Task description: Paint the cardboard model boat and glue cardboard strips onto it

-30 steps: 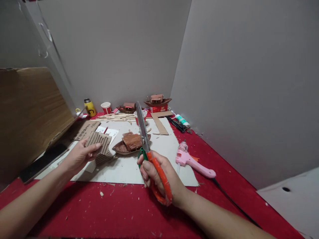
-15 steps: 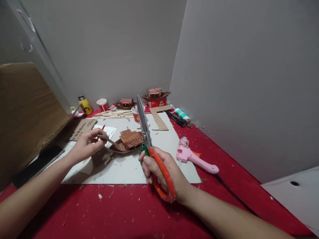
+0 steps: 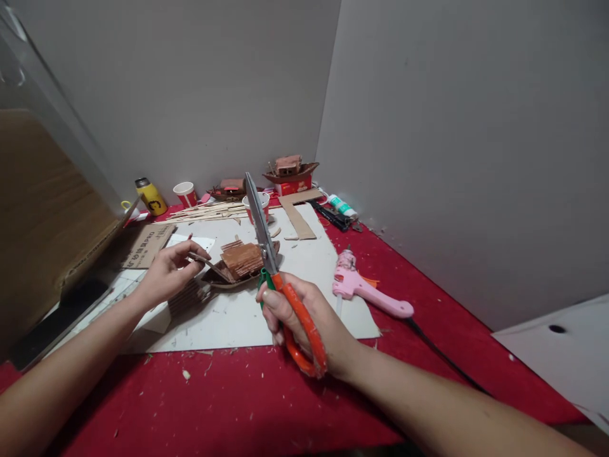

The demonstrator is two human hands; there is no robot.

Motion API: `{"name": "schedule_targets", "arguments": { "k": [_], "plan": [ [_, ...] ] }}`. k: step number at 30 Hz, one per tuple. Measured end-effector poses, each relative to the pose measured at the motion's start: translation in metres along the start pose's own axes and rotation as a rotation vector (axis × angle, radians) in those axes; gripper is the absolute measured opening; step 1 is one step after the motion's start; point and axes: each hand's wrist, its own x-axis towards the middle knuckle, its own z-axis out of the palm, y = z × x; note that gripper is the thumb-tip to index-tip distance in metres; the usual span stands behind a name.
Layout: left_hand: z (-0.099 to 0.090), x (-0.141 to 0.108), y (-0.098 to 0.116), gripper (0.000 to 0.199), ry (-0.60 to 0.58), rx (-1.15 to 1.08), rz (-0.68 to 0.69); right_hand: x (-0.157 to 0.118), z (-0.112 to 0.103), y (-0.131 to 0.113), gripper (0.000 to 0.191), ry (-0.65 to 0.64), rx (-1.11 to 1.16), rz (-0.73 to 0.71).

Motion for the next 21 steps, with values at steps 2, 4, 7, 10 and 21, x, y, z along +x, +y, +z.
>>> {"name": "schedule_targets", "arguments": {
  "k": [2, 4, 7, 10, 21],
  "plan": [
    [0.002, 0.001, 0.0, 0.012, -0.008, 0.013, 0.01, 0.0, 0.001, -0.001, 0.042, 0.0, -0.003, 0.005],
    [0.003, 0.002, 0.002, 0.013, -0.01, 0.032, 0.026, 0.0, 0.002, -0.002, 0.042, 0.003, -0.021, 0.006],
    [0.005, 0.004, 0.005, 0.014, -0.009, 0.067, 0.05, -0.001, 0.002, -0.002, 0.044, 0.008, -0.037, 0.017],
    [0.006, 0.006, 0.007, 0.015, -0.018, 0.087, 0.066, -0.002, 0.002, -0.002, 0.045, 0.008, -0.033, 0.017],
    [0.013, 0.013, -0.005, 0.013, 0.003, 0.08, 0.102, -0.004, 0.002, -0.002, 0.047, 0.016, -0.007, 0.039]
  ]
}}
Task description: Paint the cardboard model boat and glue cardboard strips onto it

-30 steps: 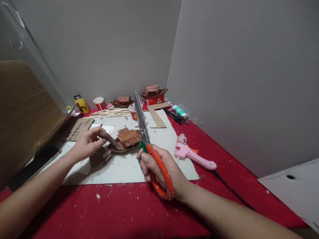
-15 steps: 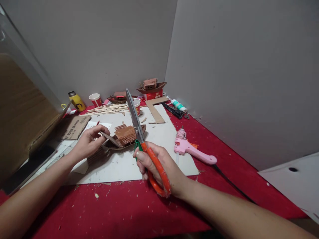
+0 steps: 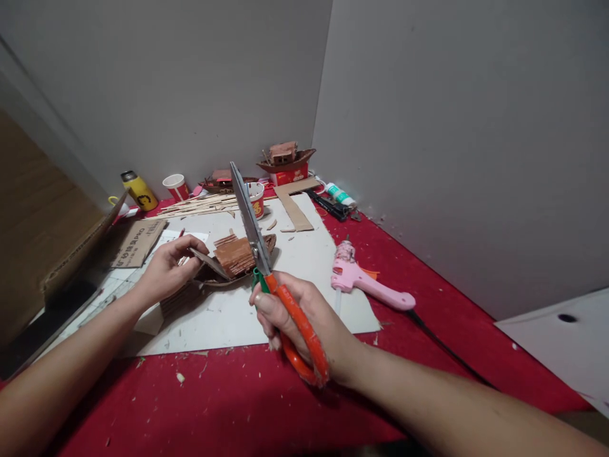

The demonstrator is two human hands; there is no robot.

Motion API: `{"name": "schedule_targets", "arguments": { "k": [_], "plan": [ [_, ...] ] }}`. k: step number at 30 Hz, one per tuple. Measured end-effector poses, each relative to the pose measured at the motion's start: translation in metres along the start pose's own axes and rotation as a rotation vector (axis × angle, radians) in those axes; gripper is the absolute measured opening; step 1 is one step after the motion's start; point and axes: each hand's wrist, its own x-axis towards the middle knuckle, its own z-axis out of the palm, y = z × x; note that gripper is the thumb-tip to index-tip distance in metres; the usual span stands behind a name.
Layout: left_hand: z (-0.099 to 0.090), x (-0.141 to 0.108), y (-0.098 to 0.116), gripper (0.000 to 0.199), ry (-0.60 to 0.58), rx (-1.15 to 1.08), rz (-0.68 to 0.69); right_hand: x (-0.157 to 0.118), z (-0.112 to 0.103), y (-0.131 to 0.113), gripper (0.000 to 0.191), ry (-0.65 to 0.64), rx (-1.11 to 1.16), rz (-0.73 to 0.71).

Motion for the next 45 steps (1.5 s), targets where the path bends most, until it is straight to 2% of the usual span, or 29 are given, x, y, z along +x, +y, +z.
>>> {"name": "schedule_targets", "arguments": {
  "k": [7, 29, 45],
  "plan": [
    [0.0022, 0.0, -0.0028, 0.016, 0.02, 0.02, -0.003, -0.0023, 0.0002, -0.0016, 0.047, -0.017, -0.01, 0.009],
    [0.0041, 0.0044, -0.0013, 0.018, -0.027, 0.091, -0.062, -0.0016, 0.0, -0.0018, 0.048, -0.023, -0.039, 0.031],
    [0.002, 0.0022, -0.0051, 0.014, 0.025, -0.026, -0.089, -0.0034, 0.0016, -0.0038, 0.049, -0.022, -0.041, 0.037]
  ]
}}
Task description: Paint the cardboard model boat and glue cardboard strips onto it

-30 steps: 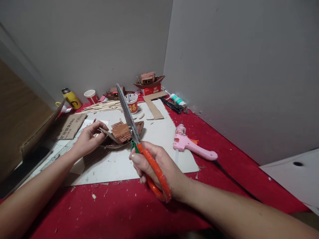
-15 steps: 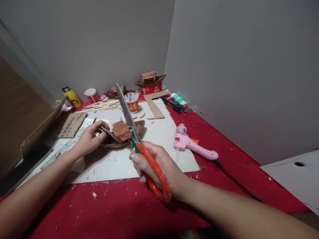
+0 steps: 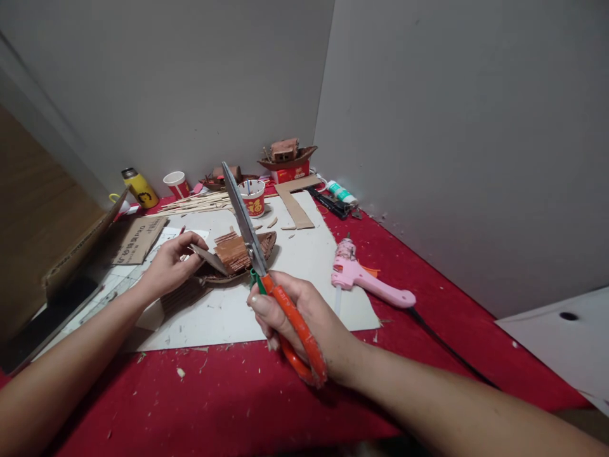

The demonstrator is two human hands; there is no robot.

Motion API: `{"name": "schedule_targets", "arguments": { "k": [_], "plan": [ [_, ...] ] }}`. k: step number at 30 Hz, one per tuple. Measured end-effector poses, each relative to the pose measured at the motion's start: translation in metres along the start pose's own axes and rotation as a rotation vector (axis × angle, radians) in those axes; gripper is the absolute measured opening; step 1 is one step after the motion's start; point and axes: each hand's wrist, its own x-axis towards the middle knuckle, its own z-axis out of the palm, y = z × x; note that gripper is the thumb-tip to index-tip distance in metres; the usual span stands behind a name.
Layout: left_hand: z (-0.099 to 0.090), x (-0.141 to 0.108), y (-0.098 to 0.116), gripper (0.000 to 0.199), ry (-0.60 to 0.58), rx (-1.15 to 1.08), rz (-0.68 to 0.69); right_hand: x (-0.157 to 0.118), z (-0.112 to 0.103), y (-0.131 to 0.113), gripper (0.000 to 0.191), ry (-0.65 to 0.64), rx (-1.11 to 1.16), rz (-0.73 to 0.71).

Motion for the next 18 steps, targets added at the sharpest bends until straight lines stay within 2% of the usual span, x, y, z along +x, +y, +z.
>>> {"name": "schedule_targets", "arguments": {
  "k": [4, 7, 12, 15, 18],
  "plan": [
    [-0.009, -0.002, -0.003, 0.012, 0.074, -0.086, -0.002, 0.0, 0.0, 0.001, 0.046, 0.006, 0.024, -0.023],
    [-0.018, -0.01, 0.001, 0.014, 0.177, -0.141, 0.01, 0.001, -0.002, 0.001, 0.044, 0.026, 0.027, -0.049],
    [-0.018, -0.04, 0.036, 0.01, 0.421, -0.226, 0.179, 0.001, 0.001, -0.006, 0.043, 0.081, 0.053, -0.068],
    [-0.007, -0.062, 0.061, 0.008, 0.405, -0.205, 0.279, -0.001, 0.008, -0.011, 0.043, 0.049, 0.057, -0.093],
    [0.006, -0.078, 0.073, 0.009, 0.34, -0.146, 0.382, -0.003, 0.014, -0.01, 0.041, -0.016, 0.055, -0.068]
  ]
}}
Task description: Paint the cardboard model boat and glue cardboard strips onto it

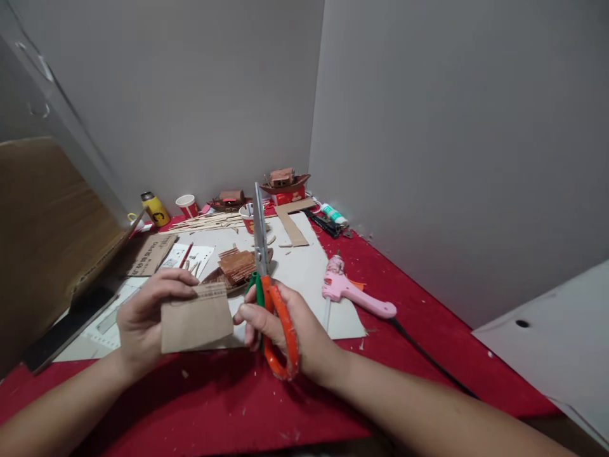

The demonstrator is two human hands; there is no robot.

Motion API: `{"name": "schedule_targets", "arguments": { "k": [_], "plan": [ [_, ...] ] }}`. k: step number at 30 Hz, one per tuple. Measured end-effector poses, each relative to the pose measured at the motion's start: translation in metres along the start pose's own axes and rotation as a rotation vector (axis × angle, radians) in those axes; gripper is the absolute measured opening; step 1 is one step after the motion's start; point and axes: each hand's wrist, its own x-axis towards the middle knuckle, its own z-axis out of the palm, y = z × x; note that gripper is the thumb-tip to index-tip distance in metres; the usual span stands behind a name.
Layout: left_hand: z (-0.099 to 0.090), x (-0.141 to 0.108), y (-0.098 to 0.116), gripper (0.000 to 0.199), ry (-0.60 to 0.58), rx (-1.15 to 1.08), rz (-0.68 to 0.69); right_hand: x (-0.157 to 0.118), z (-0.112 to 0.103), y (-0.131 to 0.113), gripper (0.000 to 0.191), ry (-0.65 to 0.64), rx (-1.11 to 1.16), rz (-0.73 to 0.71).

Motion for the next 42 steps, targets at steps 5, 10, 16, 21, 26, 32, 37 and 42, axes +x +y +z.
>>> {"name": "schedule_targets", "arguments": {
  "k": [5, 10, 16, 21, 26, 32, 37, 42],
  "plan": [
    [0.01, -0.011, 0.003, 0.011, -0.093, -0.015, 0.012, -0.002, 0.001, 0.002, 0.049, -0.007, 0.01, 0.063],
    [0.011, -0.005, 0.008, 0.036, 0.034, -0.401, -0.622, -0.003, -0.001, -0.006, 0.048, 0.071, -0.037, -0.031],
    [0.012, -0.011, 0.017, 0.043, -0.124, -0.788, -1.021, -0.007, 0.006, -0.003, 0.043, 0.076, -0.169, -0.175],
    [0.006, -0.017, 0.012, 0.057, -0.149, -0.874, -1.044, -0.007, 0.008, 0.003, 0.04, 0.09, -0.254, -0.191],
    [0.003, -0.024, 0.003, 0.052, -0.343, -0.878, -1.131, -0.004, 0.004, 0.008, 0.033, 0.113, -0.413, -0.256],
    [0.002, -0.029, 0.006, 0.032, -0.309, -0.763, -0.934, -0.003, 0.006, 0.009, 0.034, 0.075, -0.39, -0.224],
    [-0.011, -0.026, 0.01, 0.026, -0.105, -0.128, -0.283, -0.002, 0.007, 0.006, 0.039, 0.099, -0.249, -0.14],
    [-0.008, -0.035, -0.003, 0.056, -0.244, 0.323, 0.23, 0.0, 0.007, 0.011, 0.044, 0.03, 0.017, -0.093]
  ]
}}
